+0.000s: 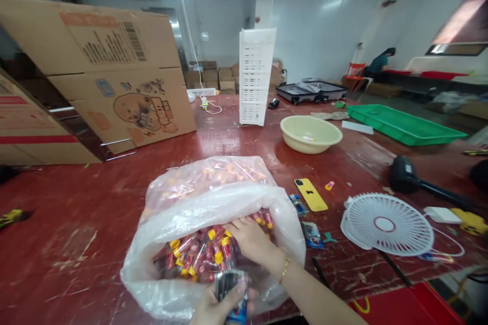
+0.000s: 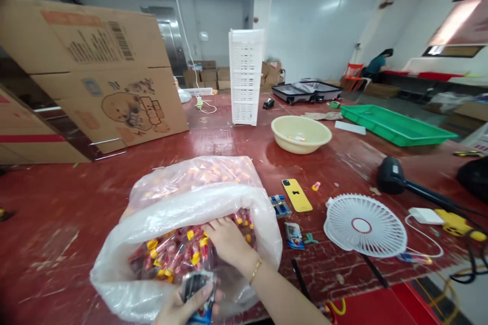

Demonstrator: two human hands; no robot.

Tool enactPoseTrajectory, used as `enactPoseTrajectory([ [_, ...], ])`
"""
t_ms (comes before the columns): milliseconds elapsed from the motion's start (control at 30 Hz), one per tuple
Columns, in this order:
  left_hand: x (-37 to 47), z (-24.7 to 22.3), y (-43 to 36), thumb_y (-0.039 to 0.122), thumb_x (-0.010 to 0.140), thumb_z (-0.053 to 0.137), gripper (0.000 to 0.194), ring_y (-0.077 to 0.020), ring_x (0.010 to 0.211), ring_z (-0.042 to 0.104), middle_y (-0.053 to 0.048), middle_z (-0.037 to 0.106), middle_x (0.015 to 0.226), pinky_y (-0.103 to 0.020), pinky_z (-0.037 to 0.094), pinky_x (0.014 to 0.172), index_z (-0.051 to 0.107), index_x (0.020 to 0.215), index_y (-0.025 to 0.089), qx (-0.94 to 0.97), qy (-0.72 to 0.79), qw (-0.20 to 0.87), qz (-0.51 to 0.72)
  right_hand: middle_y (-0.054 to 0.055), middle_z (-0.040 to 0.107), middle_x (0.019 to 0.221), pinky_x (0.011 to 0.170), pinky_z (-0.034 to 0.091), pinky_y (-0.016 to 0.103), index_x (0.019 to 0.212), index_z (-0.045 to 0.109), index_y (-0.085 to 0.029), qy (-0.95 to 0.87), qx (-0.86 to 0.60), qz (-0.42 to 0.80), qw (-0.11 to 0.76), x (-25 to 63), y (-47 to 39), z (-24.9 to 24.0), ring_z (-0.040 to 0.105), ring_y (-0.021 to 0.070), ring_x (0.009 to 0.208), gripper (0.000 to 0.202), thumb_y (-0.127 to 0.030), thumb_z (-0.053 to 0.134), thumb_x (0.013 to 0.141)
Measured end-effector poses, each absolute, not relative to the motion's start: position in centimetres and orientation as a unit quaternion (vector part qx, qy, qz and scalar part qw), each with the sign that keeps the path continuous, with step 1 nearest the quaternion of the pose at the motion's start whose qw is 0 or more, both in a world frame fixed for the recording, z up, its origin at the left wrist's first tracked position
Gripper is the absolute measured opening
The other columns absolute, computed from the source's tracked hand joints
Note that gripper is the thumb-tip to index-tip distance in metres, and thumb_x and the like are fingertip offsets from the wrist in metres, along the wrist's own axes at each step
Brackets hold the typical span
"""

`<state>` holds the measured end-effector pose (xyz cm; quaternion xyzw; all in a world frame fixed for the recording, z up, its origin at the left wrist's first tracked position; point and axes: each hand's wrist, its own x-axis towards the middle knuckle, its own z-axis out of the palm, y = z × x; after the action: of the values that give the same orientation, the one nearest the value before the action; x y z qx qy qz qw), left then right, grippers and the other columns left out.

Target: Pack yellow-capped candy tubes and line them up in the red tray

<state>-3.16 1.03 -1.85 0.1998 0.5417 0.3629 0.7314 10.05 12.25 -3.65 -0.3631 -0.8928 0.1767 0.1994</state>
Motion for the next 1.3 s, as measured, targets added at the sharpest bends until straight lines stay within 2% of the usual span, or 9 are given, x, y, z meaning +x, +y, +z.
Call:
enactPoseTrajectory([
  [100,-3.2,-0.4,1.3,0.045,0.055,0.083,0.045,-0.0275,0.079,0.070,-0.013,0.076,0.084,-0.027,0.056,0.047,0.071,0.082,0.012,0.180,0.539,0.717,0.403,0.008,0.065,0.106,0.091,0.046,0.038,0.111,0.059,-0.019,-0.855,-0.379,0.241,0.259,9.7,12.3,-3.7,0.058,0.0221,0.101,0.030,-0.009,0.049,0.085],
  [200,-3.2,-0.2,1.7,0.041,0.058,0.082,0.039,-0.0218,0.068,0.069,-0.011,0.074,0.074,-0.023,0.054,0.047,0.071,0.079,0.010,0.198,0.535,0.698,0.432,0.006,0.063,0.105,0.080,0.050,0.032,0.115,0.053,-0.022,-0.720,-0.417,0.386,0.398,11.5,10.3,-3.3,0.061,0.0189,0.091,0.029,-0.023,0.055,0.087],
  [300,-2.6,-0.8,2.5,0.036,0.051,0.087,0.035,-0.0135,0.052,0.061,-0.005,0.069,0.057,-0.019,0.049,0.045,0.070,0.069,0.010,0.209,0.524,0.684,0.462,0.005,0.064,0.100,0.064,0.051,0.028,0.114,0.045,-0.023,-0.565,-0.436,0.501,0.489,13.7,7.9,-3.2,0.063,0.0155,0.075,0.033,-0.032,0.058,0.086],
  [467,-0.7,-1.5,3.3,0.044,0.054,0.084,0.043,-0.0152,0.054,0.059,-0.002,0.066,0.060,-0.027,0.052,0.051,0.070,0.082,0.014,0.235,0.523,0.700,0.425,0.004,0.065,0.091,0.059,0.051,0.026,0.103,0.043,-0.023,-0.453,-0.440,0.533,0.562,16.0,5.4,-2.7,0.061,0.0126,0.065,0.030,-0.034,0.063,0.084],
  [600,-0.3,-1.7,3.5,0.052,0.063,0.074,0.041,-0.0192,0.061,0.063,-0.005,0.069,0.064,-0.030,0.053,0.059,0.070,0.078,0.014,0.292,0.520,0.713,0.369,0.003,0.065,0.090,0.061,0.052,0.026,0.098,0.042,-0.024,-0.451,-0.444,0.524,0.570,16.7,4.8,-1.9,0.061,0.0121,0.062,0.028,-0.035,0.063,0.084],
  [733,-0.6,-2.3,3.7,0.046,0.053,0.083,0.038,-0.0140,0.051,0.057,-0.005,0.068,0.056,-0.022,0.044,0.051,0.065,0.060,0.012,0.320,0.509,0.696,0.391,0.005,0.064,0.096,0.063,0.052,0.025,0.094,0.043,-0.023,-0.486,-0.433,0.521,0.553,16.6,4.7,-1.0,0.061,0.0115,0.064,0.018,-0.031,0.058,0.089],
  [833,-0.6,-2.3,3.9,0.034,0.044,0.089,0.036,-0.0143,0.047,0.058,-0.002,0.065,0.049,-0.022,0.043,0.050,0.065,0.061,0.012,0.290,0.511,0.687,0.428,0.005,0.062,0.102,0.066,0.051,0.025,0.097,0.046,-0.024,-0.544,-0.418,0.487,0.540,16.3,5.0,-0.3,0.061,0.0126,0.072,0.011,-0.027,0.054,0.090],
  [1067,-0.2,-1.4,3.9,0.028,0.045,0.089,0.030,-0.0115,0.043,0.054,0.001,0.062,0.045,-0.020,0.042,0.048,0.065,0.055,0.012,0.331,0.509,0.675,0.420,0.002,0.058,0.087,0.072,0.047,0.026,0.094,0.054,-0.022,-0.686,-0.431,0.383,0.443,16.4,6.5,1.0,0.056,0.0147,0.077,0.009,-0.022,0.057,0.086],
  [1300,-0.3,-1.9,3.7,0.027,0.046,0.089,0.029,-0.0124,0.043,0.055,-0.001,0.064,0.045,-0.021,0.043,0.048,0.066,0.057,0.011,0.334,0.505,0.675,0.421,0.000,0.056,0.079,0.065,0.046,0.025,0.091,0.053,-0.021,-0.635,-0.447,0.416,0.473,16.1,7.2,0.8,0.053,0.0130,0.069,0.012,-0.027,0.060,0.084],
])
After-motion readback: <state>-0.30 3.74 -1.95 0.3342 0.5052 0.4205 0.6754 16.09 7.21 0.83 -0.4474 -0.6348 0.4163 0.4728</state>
